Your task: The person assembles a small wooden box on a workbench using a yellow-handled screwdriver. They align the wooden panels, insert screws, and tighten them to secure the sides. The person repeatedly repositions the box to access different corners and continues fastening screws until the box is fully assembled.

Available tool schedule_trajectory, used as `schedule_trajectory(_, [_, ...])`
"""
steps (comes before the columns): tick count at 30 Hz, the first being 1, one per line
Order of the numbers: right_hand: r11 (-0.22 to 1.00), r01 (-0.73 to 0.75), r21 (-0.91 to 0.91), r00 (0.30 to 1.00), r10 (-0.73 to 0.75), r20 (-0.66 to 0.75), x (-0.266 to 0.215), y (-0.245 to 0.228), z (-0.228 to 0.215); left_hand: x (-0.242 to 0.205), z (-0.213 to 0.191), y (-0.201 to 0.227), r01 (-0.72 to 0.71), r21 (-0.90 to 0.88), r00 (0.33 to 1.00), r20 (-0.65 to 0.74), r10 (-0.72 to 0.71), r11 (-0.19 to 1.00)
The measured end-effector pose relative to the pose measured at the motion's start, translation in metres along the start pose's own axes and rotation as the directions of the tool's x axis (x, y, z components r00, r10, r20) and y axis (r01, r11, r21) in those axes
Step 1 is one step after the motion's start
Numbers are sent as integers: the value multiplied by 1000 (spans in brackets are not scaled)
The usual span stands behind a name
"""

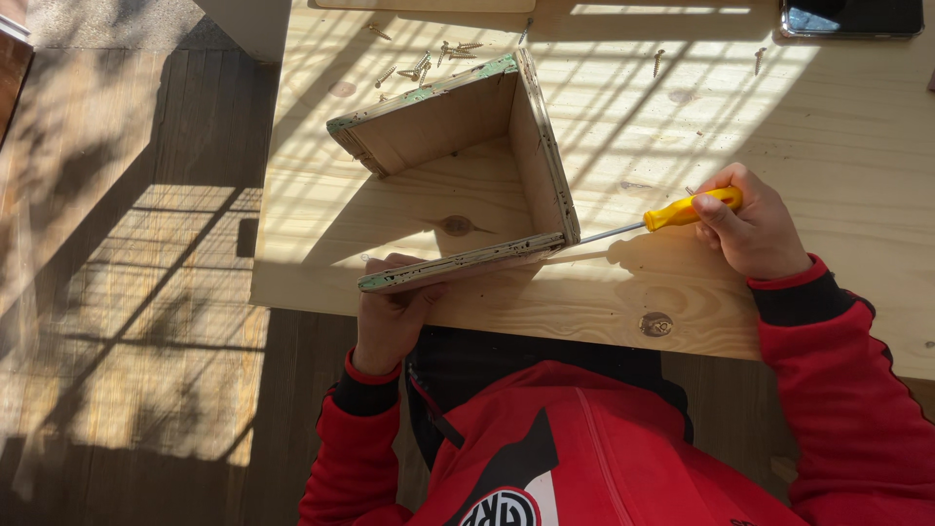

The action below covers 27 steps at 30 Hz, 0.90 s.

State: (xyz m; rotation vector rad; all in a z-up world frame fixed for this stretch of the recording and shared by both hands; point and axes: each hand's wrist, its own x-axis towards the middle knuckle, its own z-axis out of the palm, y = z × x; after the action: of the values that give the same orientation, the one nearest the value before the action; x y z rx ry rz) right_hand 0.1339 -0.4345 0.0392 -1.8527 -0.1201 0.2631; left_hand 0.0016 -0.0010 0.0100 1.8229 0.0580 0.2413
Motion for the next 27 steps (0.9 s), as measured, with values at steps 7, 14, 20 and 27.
schedule_trajectory(7, [986,164,35,973,-167,157,-3,-2,-5,-2,1,-5,28,-57,1000,5,-28,998])
schedule_trajectory(14, [993,-80,-82,996,82,20,0,-6,-2,0,-1,-5,32,-18,999,4,-32,999])
schedule_trajectory(20, [982,169,89,971,-182,157,-2,1,-6,-2,1,-9,31,-35,1000,6,-30,999])
schedule_trajectory(27, [997,-55,-56,998,55,-15,0,1,-3,0,-1,-3,31,-48,999,13,-31,998])
